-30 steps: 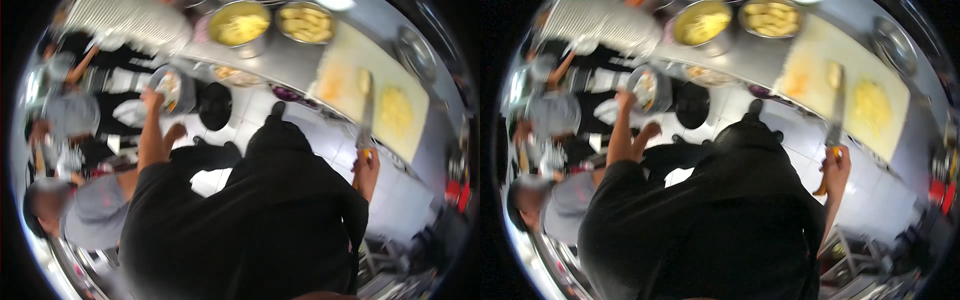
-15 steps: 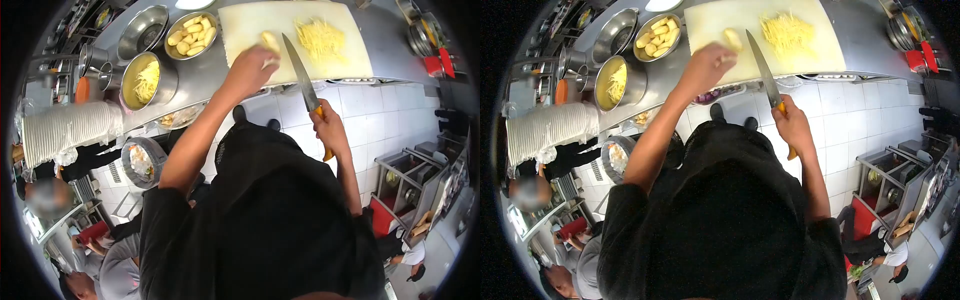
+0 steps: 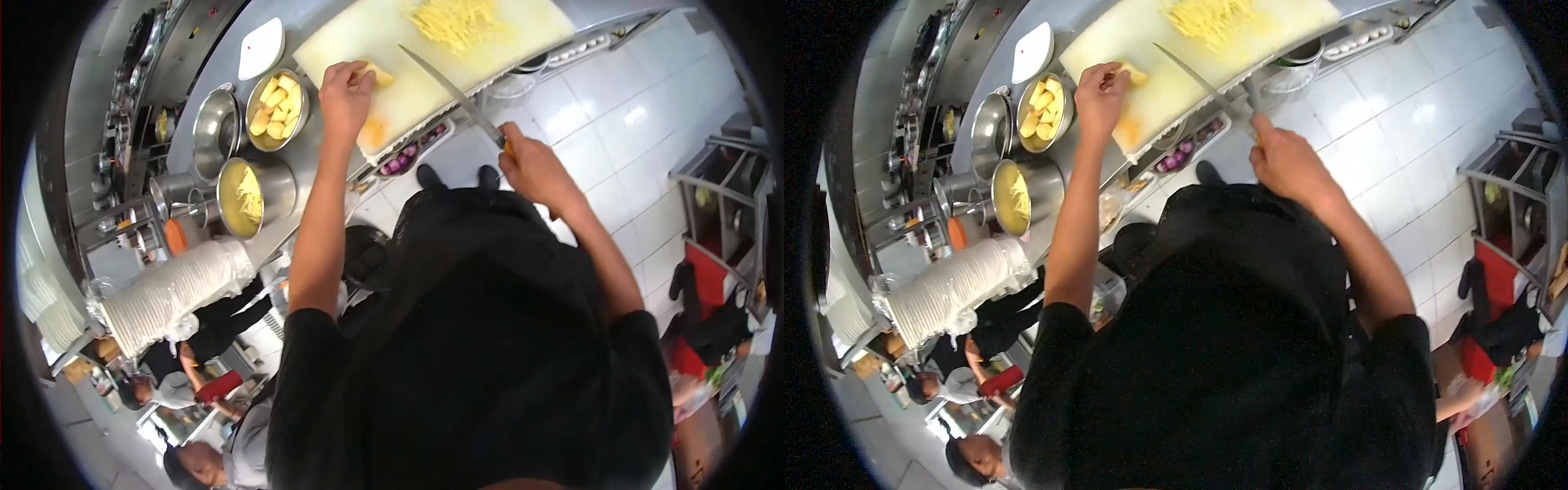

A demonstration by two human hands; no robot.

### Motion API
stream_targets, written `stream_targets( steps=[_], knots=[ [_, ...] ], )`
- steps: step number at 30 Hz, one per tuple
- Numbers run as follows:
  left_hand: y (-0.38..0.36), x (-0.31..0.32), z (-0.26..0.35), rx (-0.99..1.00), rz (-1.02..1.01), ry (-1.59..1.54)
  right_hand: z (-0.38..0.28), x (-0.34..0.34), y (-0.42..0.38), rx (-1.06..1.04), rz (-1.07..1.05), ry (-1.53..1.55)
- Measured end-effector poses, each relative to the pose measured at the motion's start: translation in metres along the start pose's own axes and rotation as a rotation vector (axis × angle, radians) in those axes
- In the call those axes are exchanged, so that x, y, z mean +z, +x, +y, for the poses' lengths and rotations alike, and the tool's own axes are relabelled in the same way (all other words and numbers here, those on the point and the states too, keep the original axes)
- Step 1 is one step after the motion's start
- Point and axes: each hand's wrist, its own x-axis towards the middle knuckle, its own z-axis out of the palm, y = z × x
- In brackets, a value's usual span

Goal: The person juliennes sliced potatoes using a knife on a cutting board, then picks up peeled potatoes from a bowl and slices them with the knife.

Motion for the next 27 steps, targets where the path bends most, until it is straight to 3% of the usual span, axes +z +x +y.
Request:
stream_targets(
  steps=[3, 9, 15, 21, 27],
  knots=[
    [-0.009, 0.004, -0.003, -0.095, 0.064, -0.224, 0.0, 0.003, 0.003, -0.023, -0.001, 0.009],
    [-0.015, 0.012, -0.01, -0.12, 0.137, -0.334, -0.015, 0.001, 0.02, -0.14, -0.007, -0.046],
    [-0.013, 0.022, -0.002, -0.145, 0.186, -0.273, -0.036, -0.002, 0.029, -0.145, -0.047, -0.021],
    [-0.009, 0.014, -0.001, 0.076, 0.167, -0.195, -0.047, -0.009, 0.021, -0.113, -0.06, -0.026],
    [-0.004, 0.017, -0.014, 0.101, 0.145, -0.247, -0.05, -0.014, 0.015, -0.038, -0.082, -0.041]
  ],
)
